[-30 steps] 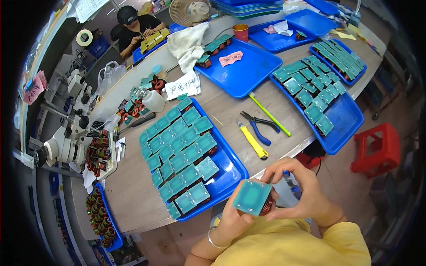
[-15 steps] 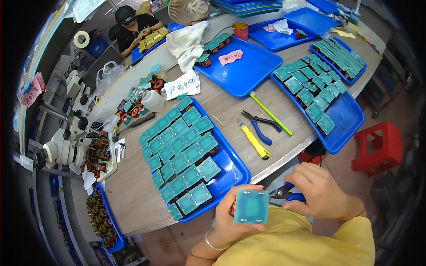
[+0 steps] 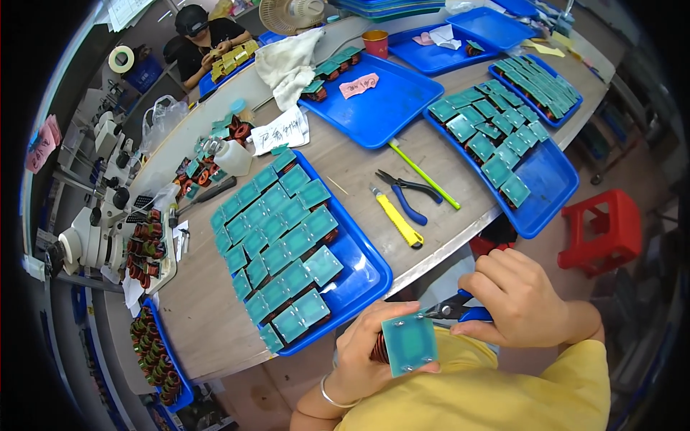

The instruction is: Trimming the leads of electronic components using pliers on an assembly line.

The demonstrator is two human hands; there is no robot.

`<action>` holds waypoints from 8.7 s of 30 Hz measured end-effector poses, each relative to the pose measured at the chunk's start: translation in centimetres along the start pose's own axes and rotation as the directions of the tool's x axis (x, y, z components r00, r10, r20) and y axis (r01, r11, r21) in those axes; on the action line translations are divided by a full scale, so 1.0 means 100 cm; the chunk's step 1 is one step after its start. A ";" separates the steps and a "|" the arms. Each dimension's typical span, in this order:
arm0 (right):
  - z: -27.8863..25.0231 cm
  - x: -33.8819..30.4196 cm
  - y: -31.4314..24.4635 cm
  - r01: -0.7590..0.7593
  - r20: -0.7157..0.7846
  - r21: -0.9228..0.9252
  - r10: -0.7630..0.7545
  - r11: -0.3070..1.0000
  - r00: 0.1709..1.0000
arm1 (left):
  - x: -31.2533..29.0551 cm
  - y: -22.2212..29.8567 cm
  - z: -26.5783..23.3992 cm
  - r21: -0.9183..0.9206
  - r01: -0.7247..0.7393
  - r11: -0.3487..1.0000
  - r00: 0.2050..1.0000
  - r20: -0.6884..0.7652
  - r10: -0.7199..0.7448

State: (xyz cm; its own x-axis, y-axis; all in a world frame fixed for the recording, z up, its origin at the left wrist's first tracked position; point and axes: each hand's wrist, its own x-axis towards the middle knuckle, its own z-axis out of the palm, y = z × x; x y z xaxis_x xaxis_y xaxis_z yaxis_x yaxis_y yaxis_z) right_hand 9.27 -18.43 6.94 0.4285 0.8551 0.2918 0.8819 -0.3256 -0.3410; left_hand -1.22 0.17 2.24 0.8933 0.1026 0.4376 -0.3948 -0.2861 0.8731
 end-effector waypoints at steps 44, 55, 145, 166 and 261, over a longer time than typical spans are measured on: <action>0.017 -0.007 0.007 0.063 -0.112 0.067 -0.055 0.996 0.992 | 0.009 0.011 0.005 0.170 0.010 0.985 0.980 0.192 -0.044; 0.010 -0.010 0.003 0.048 -0.029 0.036 -0.047 0.998 0.998 | 0.012 0.008 0.005 0.197 -0.109 0.974 0.976 0.206 0.067; 0.017 -0.008 -0.003 0.053 0.046 0.117 -0.058 0.992 0.997 | 0.001 0.003 -0.004 0.092 0.276 0.957 0.944 0.159 -0.288; 0.023 -0.009 -0.001 0.099 0.064 0.038 -0.102 0.994 0.993 | 0.004 0.005 -0.001 0.227 0.156 0.961 0.972 0.140 -0.191; 0.039 0.018 0.000 -0.132 0.076 0.951 0.203 0.279 0.976 | -0.019 -0.028 -0.003 -0.856 0.511 -0.077 0.816 0.511 -0.271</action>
State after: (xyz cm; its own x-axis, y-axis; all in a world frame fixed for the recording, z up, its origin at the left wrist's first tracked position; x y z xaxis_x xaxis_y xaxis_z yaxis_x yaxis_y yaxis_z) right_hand 9.26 -15.33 3.96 0.5823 0.7994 0.1481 0.0028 0.1802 -0.9836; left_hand -1.87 1.02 -0.95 0.9454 -0.3259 0.0106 0.3030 0.8901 0.3405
